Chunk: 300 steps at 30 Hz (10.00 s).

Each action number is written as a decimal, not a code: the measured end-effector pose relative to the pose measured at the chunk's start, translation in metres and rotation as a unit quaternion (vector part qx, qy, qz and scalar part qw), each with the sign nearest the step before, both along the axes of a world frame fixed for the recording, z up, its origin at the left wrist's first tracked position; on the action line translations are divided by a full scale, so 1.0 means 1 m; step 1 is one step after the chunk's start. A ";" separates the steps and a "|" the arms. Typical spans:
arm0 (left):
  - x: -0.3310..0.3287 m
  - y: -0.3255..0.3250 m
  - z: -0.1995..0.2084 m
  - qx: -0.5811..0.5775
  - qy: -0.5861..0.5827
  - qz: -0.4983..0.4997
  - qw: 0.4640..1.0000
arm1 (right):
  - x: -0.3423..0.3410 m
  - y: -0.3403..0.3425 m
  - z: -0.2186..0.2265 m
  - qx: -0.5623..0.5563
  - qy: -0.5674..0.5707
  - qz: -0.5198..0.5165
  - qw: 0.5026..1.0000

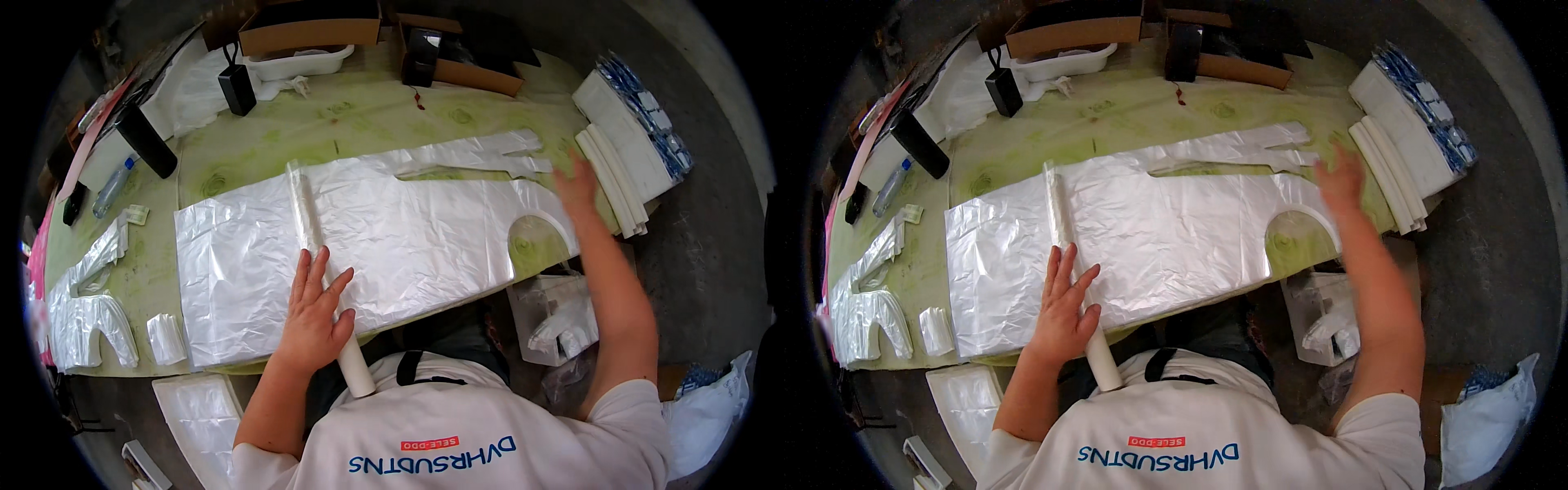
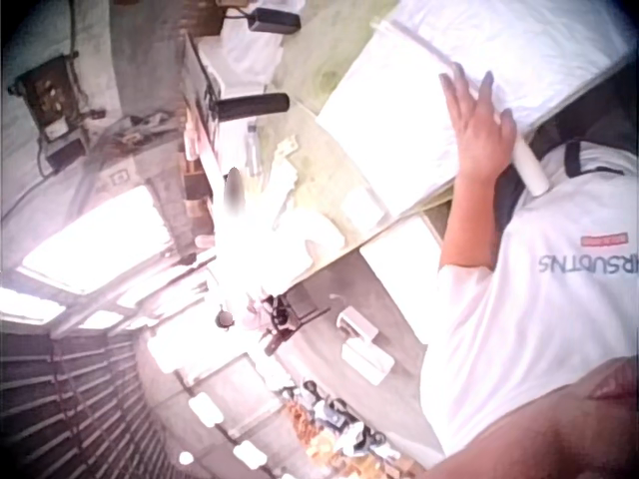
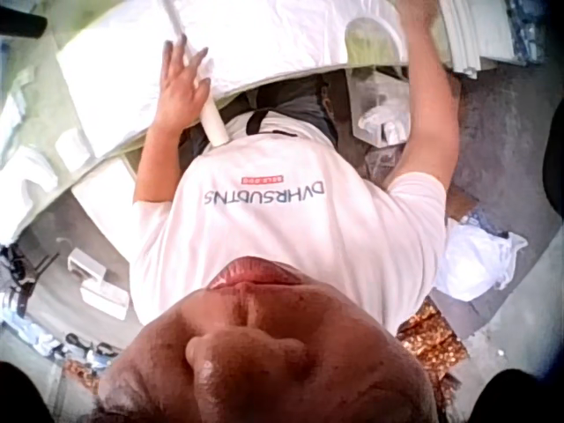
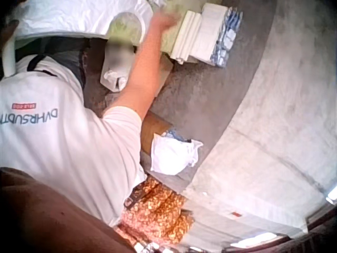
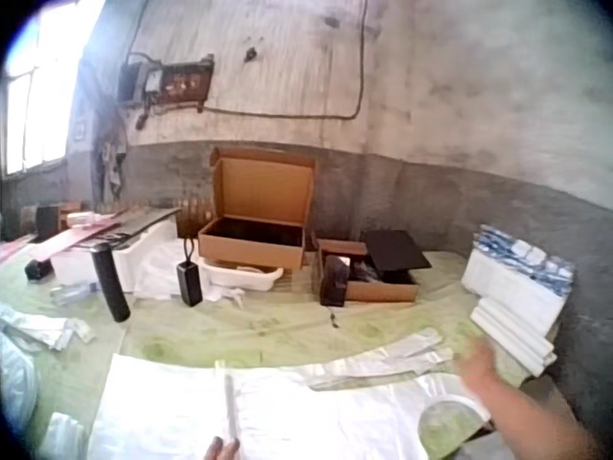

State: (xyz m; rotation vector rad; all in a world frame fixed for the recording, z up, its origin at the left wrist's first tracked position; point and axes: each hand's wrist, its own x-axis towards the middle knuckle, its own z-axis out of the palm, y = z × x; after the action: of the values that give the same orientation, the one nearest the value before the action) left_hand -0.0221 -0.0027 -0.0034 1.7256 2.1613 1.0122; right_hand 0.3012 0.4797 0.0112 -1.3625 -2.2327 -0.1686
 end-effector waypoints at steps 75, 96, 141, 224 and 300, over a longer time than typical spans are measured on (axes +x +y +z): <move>-0.043 -0.149 -0.016 -0.085 0.112 0.318 0.938 | -0.100 -0.374 -0.044 -0.320 0.200 0.591 0.713; -0.075 -0.139 0.012 -0.099 0.011 0.352 0.931 | -0.096 -0.373 -0.050 -0.328 0.207 0.581 0.716; 0.081 -0.091 -0.013 0.163 -0.843 0.161 0.486 | -0.130 -0.398 -0.024 -0.758 0.209 0.375 0.491; 0.025 -0.014 0.014 -0.101 0.004 0.108 0.989 | -0.091 -0.389 -0.029 -0.506 0.239 0.407 0.722; -0.073 -0.050 -0.007 0.048 0.150 0.124 0.980 | -0.081 -0.380 -0.041 -0.630 0.302 0.336 0.631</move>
State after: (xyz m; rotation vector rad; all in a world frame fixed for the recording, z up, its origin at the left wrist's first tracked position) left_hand -0.0949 -0.0527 -0.0102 1.7812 2.6104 0.9785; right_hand 0.2197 0.1001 -0.0295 -0.6500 -1.9041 2.1027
